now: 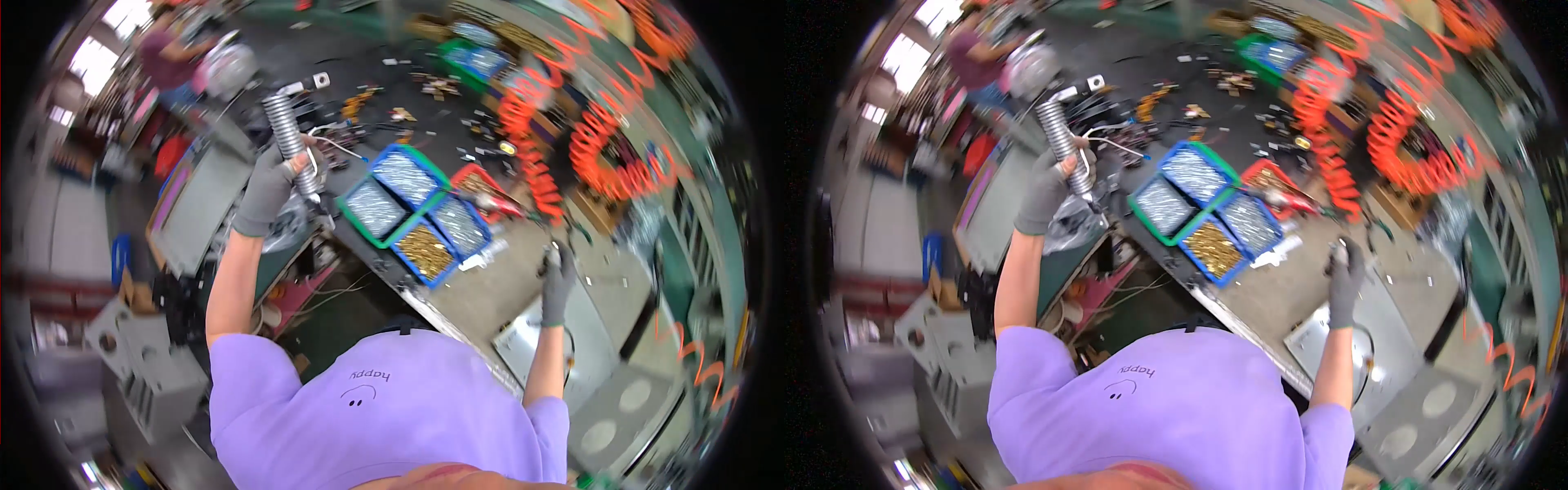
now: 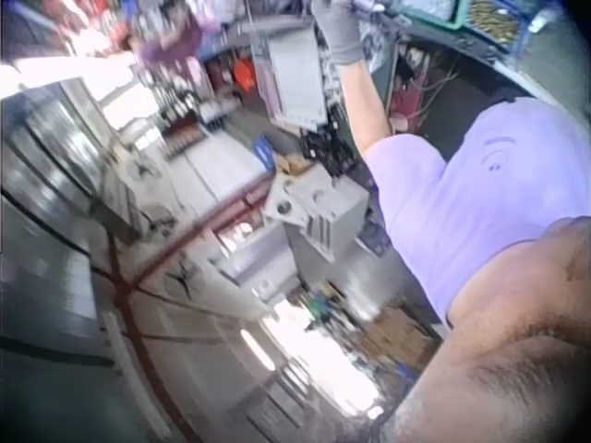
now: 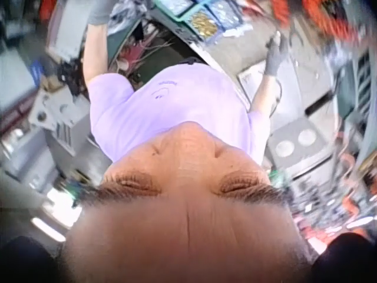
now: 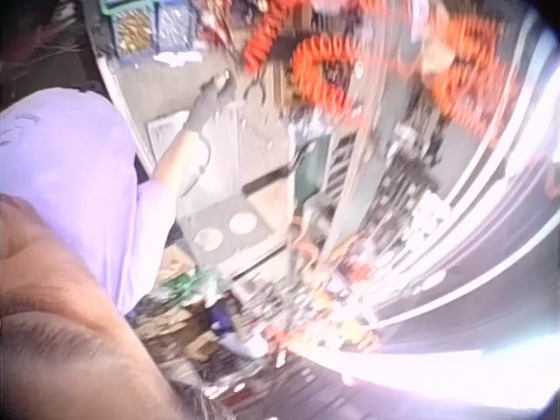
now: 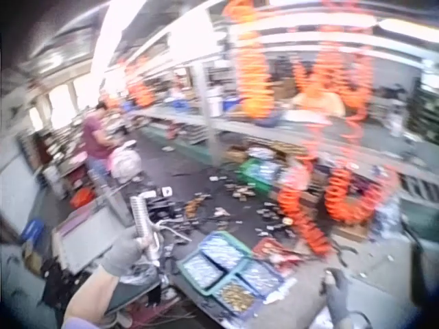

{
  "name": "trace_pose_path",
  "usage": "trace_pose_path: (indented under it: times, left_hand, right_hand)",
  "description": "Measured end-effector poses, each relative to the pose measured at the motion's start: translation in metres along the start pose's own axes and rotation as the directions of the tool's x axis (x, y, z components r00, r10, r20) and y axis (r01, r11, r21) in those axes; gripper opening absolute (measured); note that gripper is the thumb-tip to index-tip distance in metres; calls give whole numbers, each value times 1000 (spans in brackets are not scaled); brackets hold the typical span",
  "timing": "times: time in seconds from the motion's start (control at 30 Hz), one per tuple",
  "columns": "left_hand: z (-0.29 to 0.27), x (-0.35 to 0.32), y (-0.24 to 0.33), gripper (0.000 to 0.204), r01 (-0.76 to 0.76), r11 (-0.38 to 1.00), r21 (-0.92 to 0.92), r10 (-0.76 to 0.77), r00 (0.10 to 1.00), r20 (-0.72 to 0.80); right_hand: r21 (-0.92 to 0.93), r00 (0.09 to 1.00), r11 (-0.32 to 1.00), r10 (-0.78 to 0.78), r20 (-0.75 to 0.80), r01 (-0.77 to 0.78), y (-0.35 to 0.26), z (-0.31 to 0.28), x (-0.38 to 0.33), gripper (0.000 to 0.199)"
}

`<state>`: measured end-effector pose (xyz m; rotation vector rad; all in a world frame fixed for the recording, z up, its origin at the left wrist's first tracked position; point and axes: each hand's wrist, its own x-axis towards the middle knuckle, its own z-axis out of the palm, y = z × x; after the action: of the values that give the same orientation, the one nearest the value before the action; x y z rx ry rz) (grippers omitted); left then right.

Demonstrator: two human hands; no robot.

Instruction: Assembling and wiring components inside an electrical control panel at a workshop station.

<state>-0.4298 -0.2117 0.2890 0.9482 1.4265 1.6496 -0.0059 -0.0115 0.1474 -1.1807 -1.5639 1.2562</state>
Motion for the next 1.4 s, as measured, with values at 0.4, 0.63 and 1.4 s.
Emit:
trace_pose_path:
  times: [0.4,0.63,1.4]
  left_hand:
    - [329,23,-58,35,73,944,323,-254,784,566]
    - [414,-12,-113,27,270,934,233,-354,779,517]
    - [466,-34,-212,36,206,791,576,-543,670,506]
  right_hand:
    - [-19,886,939,-331,-324,344,-8,-74,-6,24]
    - [463,981,871,195,-17,-165,42,-65,-62,28]
    - [197,891,931,353,-286,-306,168,-152,-22,31]
